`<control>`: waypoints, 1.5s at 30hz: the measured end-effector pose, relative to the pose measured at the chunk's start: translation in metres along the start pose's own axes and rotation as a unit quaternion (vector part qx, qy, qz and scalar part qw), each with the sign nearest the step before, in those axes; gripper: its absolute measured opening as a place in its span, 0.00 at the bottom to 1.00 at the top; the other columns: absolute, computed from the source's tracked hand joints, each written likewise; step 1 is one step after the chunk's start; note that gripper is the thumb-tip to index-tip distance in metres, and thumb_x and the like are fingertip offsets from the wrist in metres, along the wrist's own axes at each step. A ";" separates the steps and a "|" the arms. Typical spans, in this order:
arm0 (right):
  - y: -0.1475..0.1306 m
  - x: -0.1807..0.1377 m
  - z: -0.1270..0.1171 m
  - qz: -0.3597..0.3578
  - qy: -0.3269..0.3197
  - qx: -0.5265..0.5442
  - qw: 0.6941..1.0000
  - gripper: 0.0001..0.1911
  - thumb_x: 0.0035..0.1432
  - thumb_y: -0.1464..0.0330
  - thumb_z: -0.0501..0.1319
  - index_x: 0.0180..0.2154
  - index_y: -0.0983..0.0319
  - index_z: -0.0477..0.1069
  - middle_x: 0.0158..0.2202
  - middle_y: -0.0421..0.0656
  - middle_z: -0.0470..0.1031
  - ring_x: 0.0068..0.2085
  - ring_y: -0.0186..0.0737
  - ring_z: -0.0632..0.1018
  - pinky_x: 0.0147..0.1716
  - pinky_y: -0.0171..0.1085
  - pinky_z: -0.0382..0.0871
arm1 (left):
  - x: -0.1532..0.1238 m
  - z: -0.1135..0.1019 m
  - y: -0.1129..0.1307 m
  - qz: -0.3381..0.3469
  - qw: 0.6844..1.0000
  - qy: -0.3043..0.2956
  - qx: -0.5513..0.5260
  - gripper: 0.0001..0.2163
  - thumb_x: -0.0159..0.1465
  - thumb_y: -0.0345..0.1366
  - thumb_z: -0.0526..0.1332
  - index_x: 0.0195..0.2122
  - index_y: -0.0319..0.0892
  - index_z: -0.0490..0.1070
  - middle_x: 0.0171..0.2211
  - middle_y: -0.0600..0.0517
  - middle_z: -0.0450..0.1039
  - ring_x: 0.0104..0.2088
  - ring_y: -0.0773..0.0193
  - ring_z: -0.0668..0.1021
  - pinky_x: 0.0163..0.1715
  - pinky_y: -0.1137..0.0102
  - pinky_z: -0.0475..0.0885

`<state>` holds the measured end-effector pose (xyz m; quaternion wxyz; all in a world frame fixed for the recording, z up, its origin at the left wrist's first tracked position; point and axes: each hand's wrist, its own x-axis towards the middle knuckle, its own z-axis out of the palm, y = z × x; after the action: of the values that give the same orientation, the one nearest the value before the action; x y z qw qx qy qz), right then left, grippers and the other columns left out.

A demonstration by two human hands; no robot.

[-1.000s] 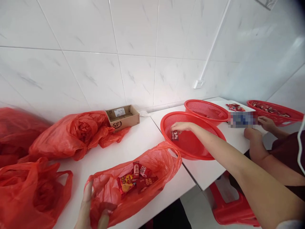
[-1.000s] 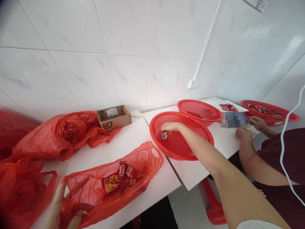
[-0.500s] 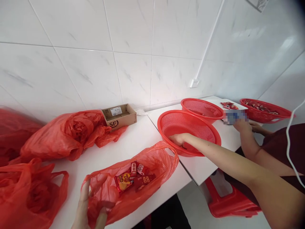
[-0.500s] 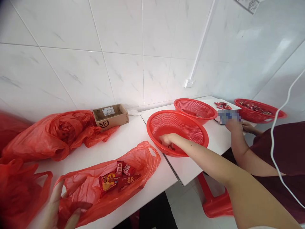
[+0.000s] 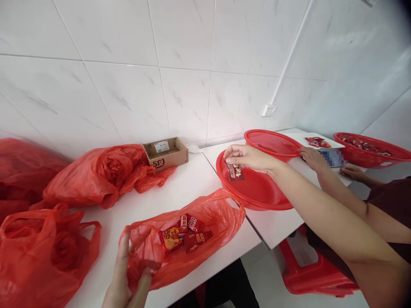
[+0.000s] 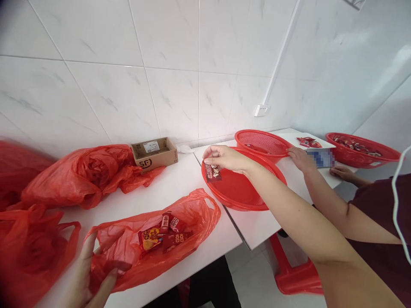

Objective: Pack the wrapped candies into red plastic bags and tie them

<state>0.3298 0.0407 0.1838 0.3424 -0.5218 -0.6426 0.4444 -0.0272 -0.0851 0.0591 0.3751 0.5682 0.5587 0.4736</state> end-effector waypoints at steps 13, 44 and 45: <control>-0.019 -0.033 0.131 -0.203 -0.104 -0.360 0.905 0.05 0.65 0.69 0.55 0.40 0.60 0.69 0.41 0.45 0.74 0.38 0.40 0.75 0.38 0.39 0.68 | -0.003 -0.009 -0.006 -0.009 0.998 -0.024 0.058 0.35 0.65 0.40 0.55 0.70 0.57 0.36 0.66 0.46 0.56 0.59 0.53 0.70 0.57 0.55 0.67; -0.084 -0.036 0.053 -0.153 0.103 -0.165 0.969 0.09 0.61 0.65 0.62 0.45 0.55 0.69 0.22 0.35 0.69 0.23 0.33 0.70 0.24 0.34 0.63 | 0.079 -0.066 0.126 0.145 0.961 -0.006 -0.237 0.13 0.60 0.25 0.65 0.46 0.40 0.76 0.32 0.52 0.76 0.37 0.70 0.78 0.35 0.81 0.74; -0.087 -0.036 0.053 -0.143 0.090 -0.180 0.969 0.09 0.61 0.66 0.62 0.44 0.55 0.70 0.21 0.35 0.68 0.22 0.33 0.69 0.24 0.34 0.62 | 0.079 -0.066 0.127 0.154 0.960 -0.011 -0.235 0.13 0.60 0.25 0.65 0.46 0.40 0.76 0.32 0.53 0.76 0.37 0.70 0.78 0.36 0.80 0.75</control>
<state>0.2583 -0.0104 0.2457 0.3594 -0.5154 -0.7464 0.2192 -0.0608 -0.0253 0.2081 0.4268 0.5487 0.3327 0.6373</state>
